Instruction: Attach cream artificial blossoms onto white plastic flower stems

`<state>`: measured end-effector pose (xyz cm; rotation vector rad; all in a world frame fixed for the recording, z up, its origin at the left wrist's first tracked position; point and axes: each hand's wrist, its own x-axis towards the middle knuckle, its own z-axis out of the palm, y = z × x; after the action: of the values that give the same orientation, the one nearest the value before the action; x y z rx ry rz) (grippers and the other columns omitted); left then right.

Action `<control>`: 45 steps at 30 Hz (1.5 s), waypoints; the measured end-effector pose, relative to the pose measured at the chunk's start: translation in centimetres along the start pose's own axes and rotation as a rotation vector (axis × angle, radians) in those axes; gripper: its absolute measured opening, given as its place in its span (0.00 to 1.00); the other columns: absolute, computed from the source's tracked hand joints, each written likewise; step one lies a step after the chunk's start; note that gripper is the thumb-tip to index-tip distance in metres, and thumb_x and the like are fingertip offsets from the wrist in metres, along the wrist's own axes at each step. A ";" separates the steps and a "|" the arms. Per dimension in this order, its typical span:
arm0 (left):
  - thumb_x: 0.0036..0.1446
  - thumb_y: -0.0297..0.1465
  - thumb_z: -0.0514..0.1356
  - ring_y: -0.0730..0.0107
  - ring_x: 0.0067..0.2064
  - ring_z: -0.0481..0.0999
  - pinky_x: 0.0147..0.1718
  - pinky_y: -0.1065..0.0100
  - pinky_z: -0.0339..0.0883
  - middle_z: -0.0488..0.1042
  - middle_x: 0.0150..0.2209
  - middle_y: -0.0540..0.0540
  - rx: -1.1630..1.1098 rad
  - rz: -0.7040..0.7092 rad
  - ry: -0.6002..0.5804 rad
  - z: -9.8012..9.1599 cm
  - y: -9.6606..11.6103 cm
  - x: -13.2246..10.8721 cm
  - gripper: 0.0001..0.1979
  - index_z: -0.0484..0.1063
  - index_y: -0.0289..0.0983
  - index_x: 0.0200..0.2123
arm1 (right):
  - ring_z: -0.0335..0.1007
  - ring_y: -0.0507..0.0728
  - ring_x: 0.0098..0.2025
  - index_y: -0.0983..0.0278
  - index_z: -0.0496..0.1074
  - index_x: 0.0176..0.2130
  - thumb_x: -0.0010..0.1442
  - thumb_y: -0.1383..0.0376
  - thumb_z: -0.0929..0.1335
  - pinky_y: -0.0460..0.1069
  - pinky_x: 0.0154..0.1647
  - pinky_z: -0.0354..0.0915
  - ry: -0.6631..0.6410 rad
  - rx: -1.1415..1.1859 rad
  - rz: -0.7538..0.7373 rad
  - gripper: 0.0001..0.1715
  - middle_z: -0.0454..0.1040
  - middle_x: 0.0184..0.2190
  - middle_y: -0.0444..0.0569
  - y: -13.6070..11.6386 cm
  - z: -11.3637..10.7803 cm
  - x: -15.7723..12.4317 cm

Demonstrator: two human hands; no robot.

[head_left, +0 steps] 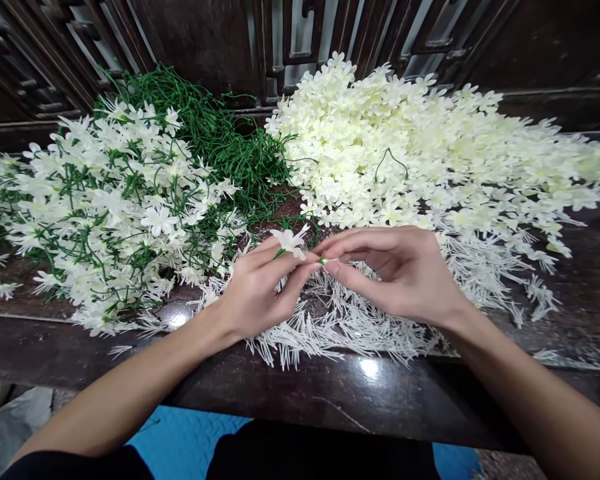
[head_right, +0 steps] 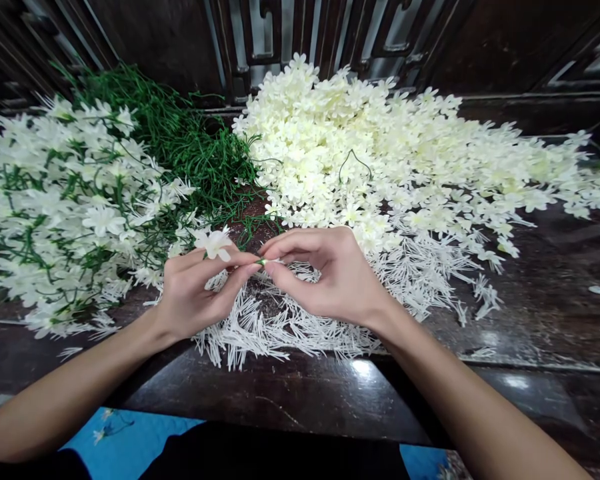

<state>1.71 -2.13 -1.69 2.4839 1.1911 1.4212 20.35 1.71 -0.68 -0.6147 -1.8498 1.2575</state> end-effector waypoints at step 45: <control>0.56 0.20 0.60 0.73 0.29 0.75 0.32 0.69 0.73 0.78 0.30 0.47 0.097 0.117 0.010 0.0 -0.5 -0.3 0.06 0.72 0.34 0.37 | 0.75 0.52 0.34 0.56 0.76 0.40 0.56 0.72 0.69 0.50 0.37 0.76 -0.103 -0.004 0.043 0.13 0.78 0.32 0.43 -0.5 -0.3 0.5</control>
<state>1.30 -1.99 -2.08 2.6554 1.1616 1.4367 20.33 2.02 -0.05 -0.6045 -1.9331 1.3367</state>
